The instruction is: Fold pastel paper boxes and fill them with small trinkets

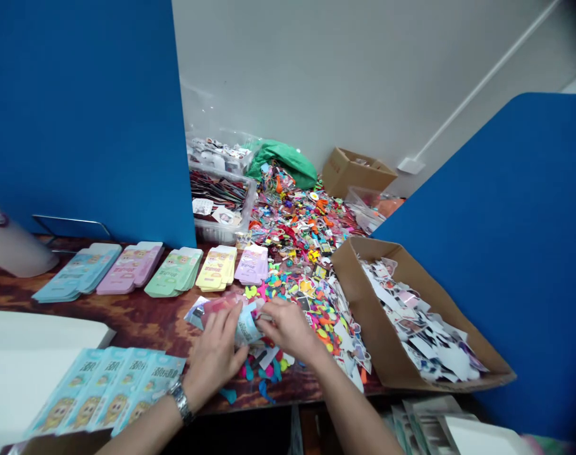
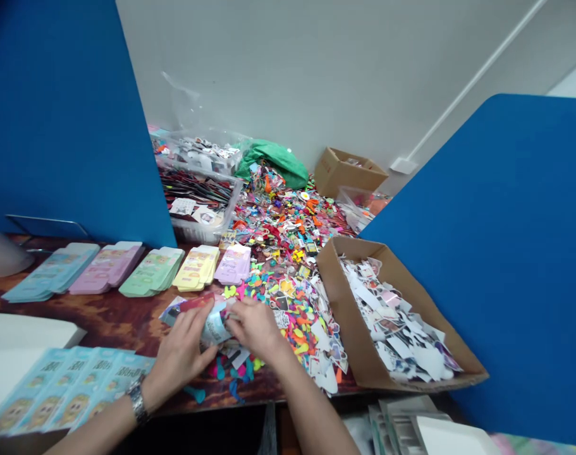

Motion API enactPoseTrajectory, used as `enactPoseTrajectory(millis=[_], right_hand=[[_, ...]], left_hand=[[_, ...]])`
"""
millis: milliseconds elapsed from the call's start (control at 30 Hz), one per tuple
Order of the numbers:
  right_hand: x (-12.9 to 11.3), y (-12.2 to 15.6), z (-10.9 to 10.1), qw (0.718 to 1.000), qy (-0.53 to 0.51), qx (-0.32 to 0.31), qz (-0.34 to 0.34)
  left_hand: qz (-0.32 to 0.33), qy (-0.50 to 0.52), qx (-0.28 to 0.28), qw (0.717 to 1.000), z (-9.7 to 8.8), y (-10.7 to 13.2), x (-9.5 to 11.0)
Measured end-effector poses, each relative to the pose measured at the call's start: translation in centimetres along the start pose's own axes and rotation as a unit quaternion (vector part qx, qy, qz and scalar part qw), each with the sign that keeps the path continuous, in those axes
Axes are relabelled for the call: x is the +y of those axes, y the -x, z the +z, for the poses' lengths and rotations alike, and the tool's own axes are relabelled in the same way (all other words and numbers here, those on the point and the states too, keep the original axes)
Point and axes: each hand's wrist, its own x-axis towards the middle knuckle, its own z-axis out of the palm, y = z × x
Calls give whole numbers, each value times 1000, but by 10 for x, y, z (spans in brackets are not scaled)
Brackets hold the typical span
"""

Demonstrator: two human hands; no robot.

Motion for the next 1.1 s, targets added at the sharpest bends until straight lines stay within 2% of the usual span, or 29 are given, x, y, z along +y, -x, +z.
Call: enactPoseTrajectory(millis=[200, 333, 400, 467, 500, 567, 600, 633, 700, 767, 933, 1100], right_hand=[[-12, 5, 25, 989, -129, 65, 19], [-13, 10, 28, 996, -61, 47, -47], [-8, 8, 24, 993, -75, 50, -74], [8, 0, 17, 991, -103, 71, -53], [21, -6, 12, 992, -98, 82, -19], [55, -24, 3, 991, -48, 101, 80], [74, -34, 0, 984, -1, 101, 146], [93, -45, -2, 977, 23, 107, 182], [128, -65, -2, 965, 57, 111, 233], [151, -83, 4, 955, 80, 103, 267], [172, -108, 23, 936, 123, 74, 321], [182, -108, 25, 943, 124, 64, 303]], left_hand=[[7, 33, 7, 999, 7, 3, -10], [10, 48, 6, 999, 12, 4, -15], [7, 54, 2, 999, 14, 4, -16], [2, 62, 0, 998, 13, 4, -18], [-1, 65, 2, 998, 12, 4, -19], [-2, 69, 6, 998, 9, 4, -21], [-1, 70, 7, 998, 8, 4, -22], [1, 70, 7, 998, 7, 4, -23], [4, 69, 2, 998, 6, 4, -25], [2, 63, -4, 998, 8, 5, -26], [-4, 49, -10, 999, 12, 6, -27], [-6, 50, -17, 999, 11, 4, -27]])
